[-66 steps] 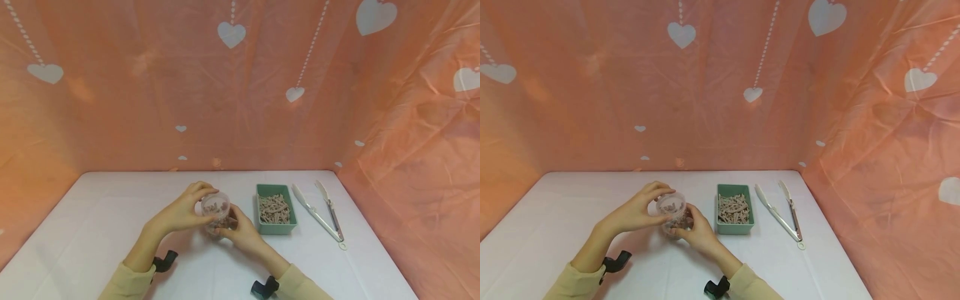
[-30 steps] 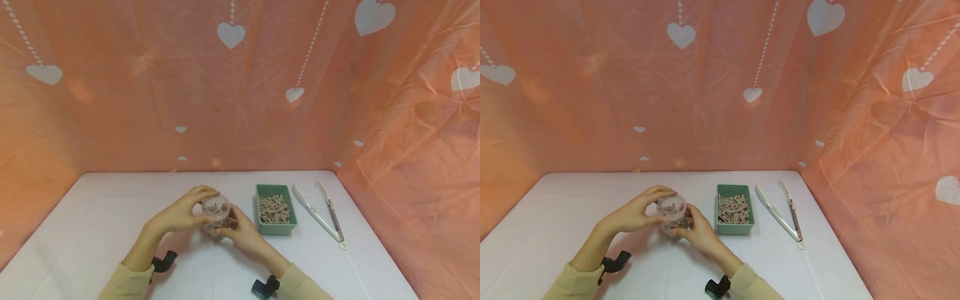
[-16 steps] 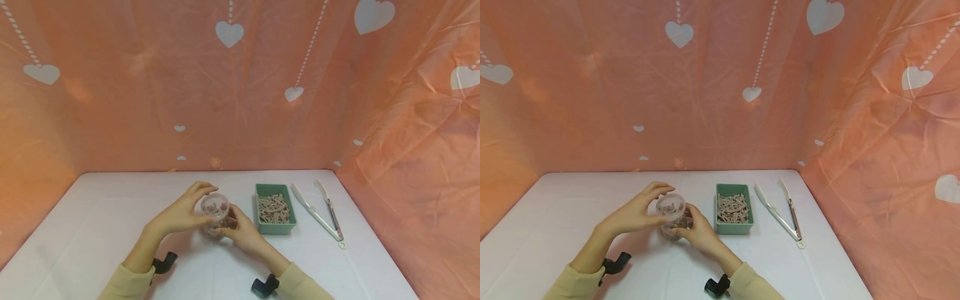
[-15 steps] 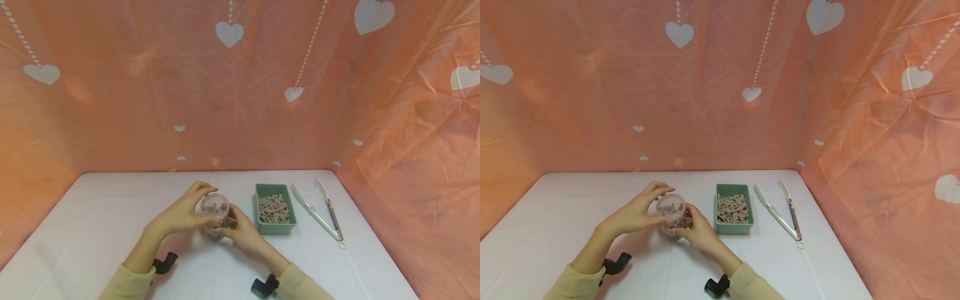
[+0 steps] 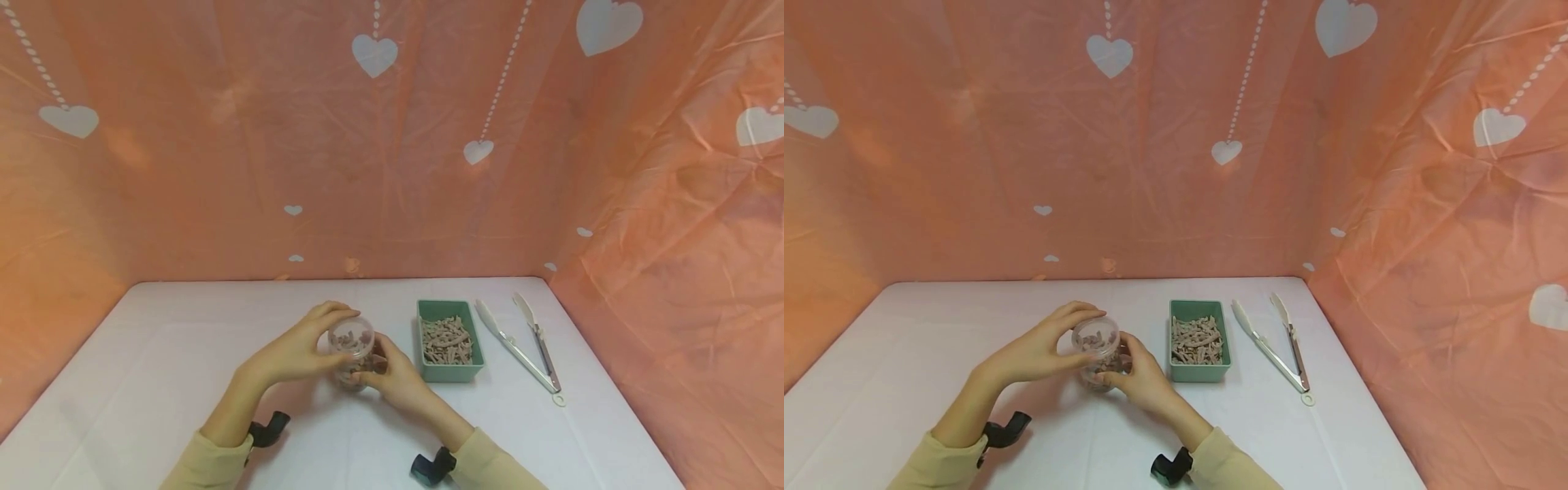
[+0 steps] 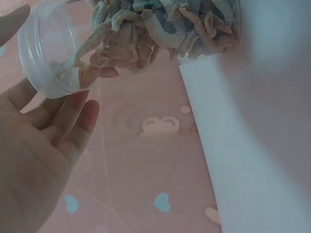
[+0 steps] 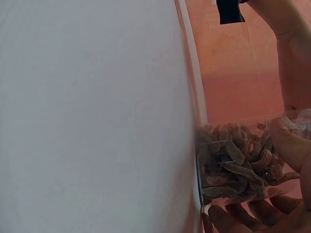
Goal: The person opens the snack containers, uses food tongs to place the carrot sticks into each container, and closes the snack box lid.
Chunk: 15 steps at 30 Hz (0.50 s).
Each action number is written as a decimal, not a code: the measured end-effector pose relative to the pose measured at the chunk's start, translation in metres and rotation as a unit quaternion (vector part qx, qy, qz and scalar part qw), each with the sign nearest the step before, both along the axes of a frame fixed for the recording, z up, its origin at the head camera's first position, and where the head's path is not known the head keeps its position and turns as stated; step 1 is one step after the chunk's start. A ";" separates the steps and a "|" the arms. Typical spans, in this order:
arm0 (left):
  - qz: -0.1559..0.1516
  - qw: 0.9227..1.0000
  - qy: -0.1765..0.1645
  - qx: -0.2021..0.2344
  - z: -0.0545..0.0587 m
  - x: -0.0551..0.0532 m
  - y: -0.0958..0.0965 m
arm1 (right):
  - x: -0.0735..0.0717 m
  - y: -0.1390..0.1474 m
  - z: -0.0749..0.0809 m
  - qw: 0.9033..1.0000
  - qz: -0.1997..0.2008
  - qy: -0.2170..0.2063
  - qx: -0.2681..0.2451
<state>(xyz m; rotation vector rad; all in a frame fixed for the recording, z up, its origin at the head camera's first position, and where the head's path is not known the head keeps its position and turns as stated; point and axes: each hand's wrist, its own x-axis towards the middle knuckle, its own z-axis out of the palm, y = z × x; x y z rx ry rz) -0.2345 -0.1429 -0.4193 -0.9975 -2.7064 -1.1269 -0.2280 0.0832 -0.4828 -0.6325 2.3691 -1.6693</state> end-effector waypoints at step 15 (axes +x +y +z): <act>0.036 0.999 0.003 -0.010 -0.001 -0.001 -0.001 | 0.001 0.000 -0.002 1.000 -0.001 -0.003 0.005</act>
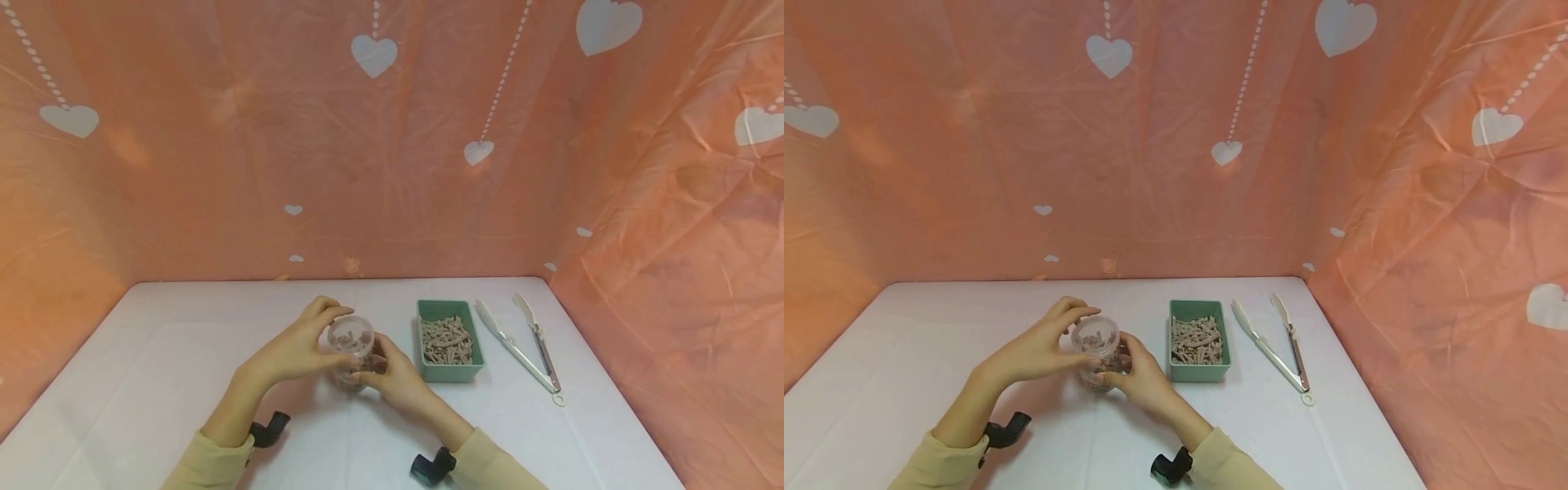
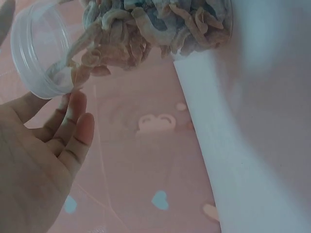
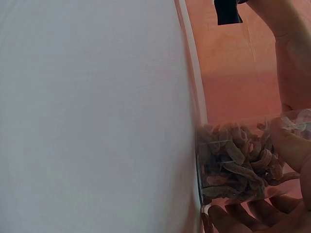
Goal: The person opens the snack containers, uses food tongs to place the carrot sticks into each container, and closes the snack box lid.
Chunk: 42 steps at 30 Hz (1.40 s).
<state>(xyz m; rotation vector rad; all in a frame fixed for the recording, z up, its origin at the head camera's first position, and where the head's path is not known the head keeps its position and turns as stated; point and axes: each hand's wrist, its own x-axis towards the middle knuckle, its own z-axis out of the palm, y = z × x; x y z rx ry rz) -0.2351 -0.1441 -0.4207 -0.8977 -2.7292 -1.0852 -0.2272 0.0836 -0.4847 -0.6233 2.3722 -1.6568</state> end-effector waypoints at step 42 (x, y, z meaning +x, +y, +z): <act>-0.026 1.000 -0.007 0.014 0.001 -0.005 -0.009 | 0.000 0.000 0.004 1.000 -0.003 -0.004 0.012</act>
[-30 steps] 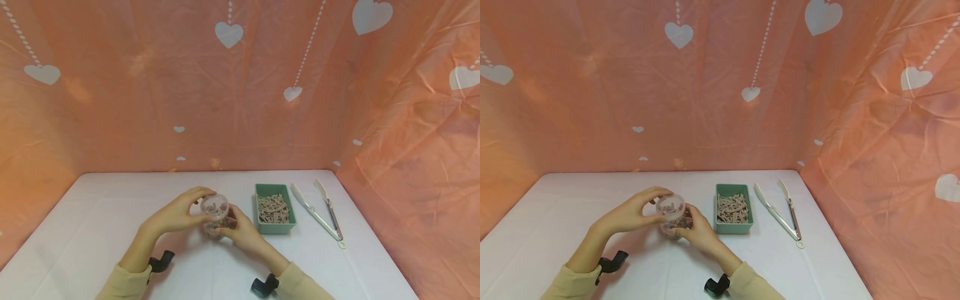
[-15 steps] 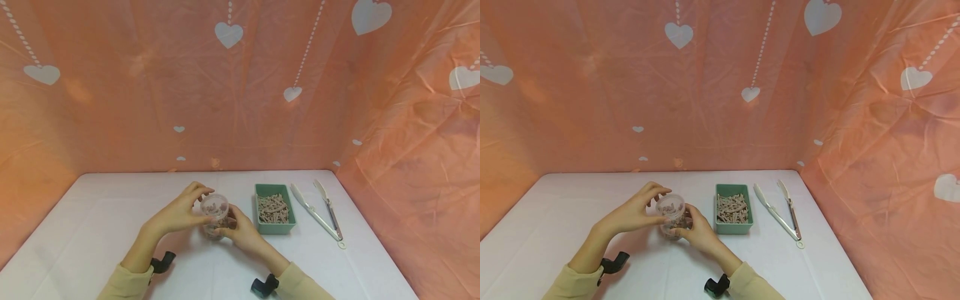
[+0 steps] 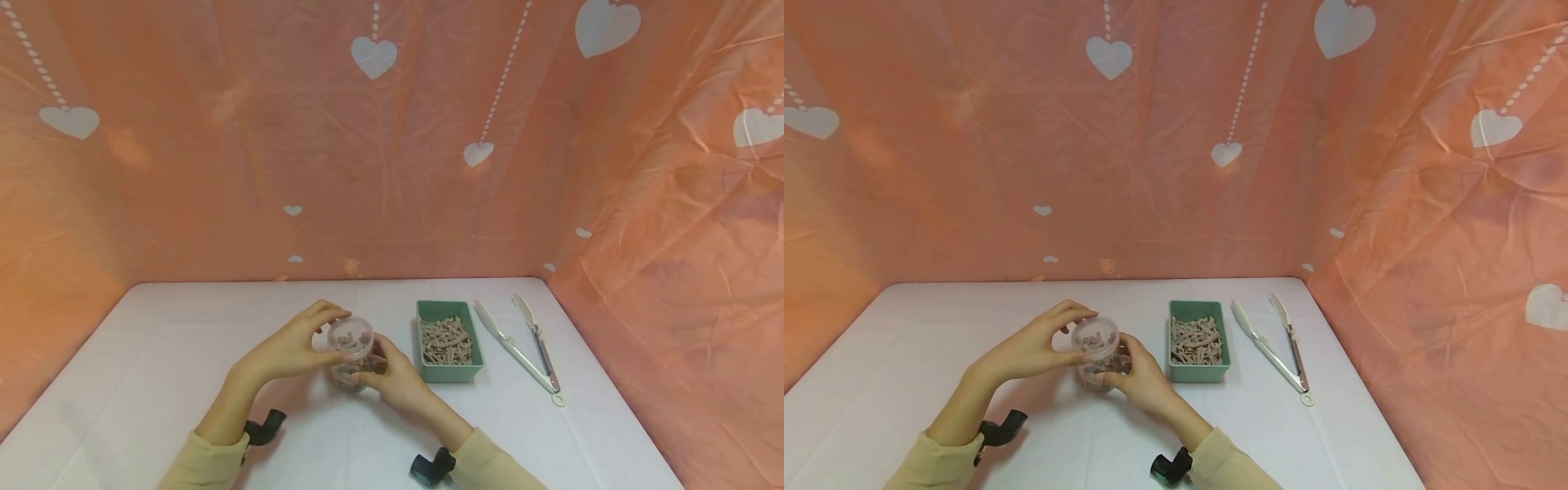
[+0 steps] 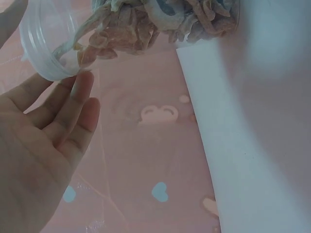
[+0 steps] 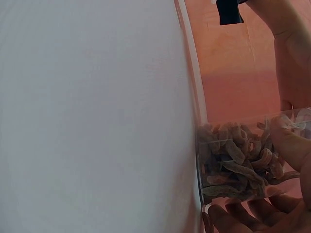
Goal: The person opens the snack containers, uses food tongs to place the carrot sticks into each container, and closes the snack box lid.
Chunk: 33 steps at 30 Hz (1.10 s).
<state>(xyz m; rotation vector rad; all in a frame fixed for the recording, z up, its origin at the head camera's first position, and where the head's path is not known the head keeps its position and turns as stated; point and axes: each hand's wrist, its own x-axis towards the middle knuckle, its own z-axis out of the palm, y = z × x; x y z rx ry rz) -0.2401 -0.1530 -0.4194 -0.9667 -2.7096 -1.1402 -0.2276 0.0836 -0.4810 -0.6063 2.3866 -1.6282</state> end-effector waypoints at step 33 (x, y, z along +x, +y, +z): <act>0.006 1.000 0.015 0.003 0.002 0.004 0.006 | 0.001 0.000 0.000 1.000 -0.001 -0.004 -0.001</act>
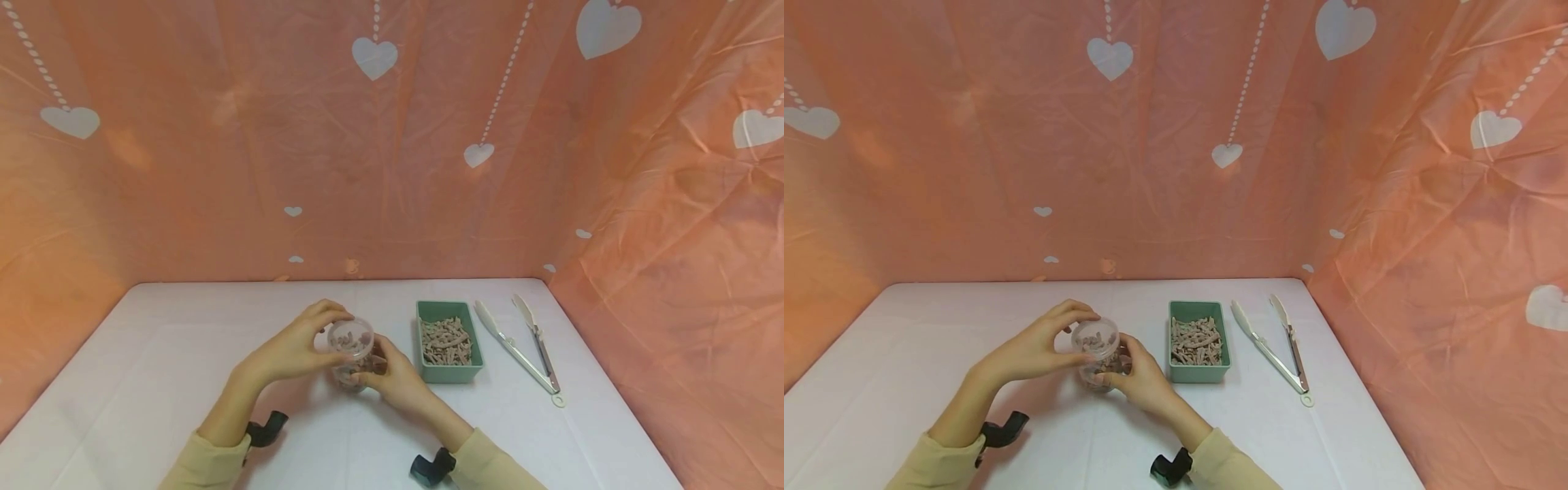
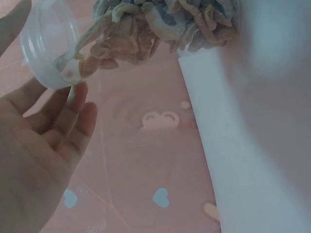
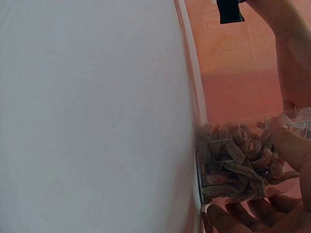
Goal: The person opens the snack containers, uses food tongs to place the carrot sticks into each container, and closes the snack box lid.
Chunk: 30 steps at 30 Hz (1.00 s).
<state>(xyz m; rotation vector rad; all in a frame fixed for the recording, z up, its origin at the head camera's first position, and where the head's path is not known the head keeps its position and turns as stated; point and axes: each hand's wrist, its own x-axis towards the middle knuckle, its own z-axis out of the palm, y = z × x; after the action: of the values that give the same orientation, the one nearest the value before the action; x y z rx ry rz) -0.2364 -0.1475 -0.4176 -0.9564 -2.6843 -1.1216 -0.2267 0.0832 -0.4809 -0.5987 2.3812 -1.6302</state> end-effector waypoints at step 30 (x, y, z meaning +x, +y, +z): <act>0.013 1.000 0.020 -0.014 -0.002 0.000 0.002 | 0.001 0.001 0.000 1.000 -0.004 -0.004 -0.001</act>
<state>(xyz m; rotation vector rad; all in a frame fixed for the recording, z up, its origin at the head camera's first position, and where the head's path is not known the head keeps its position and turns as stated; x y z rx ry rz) -0.2360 -0.1459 -0.4196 -0.9363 -2.6782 -1.0522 -0.2256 0.0838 -0.4805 -0.5829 2.3801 -1.6342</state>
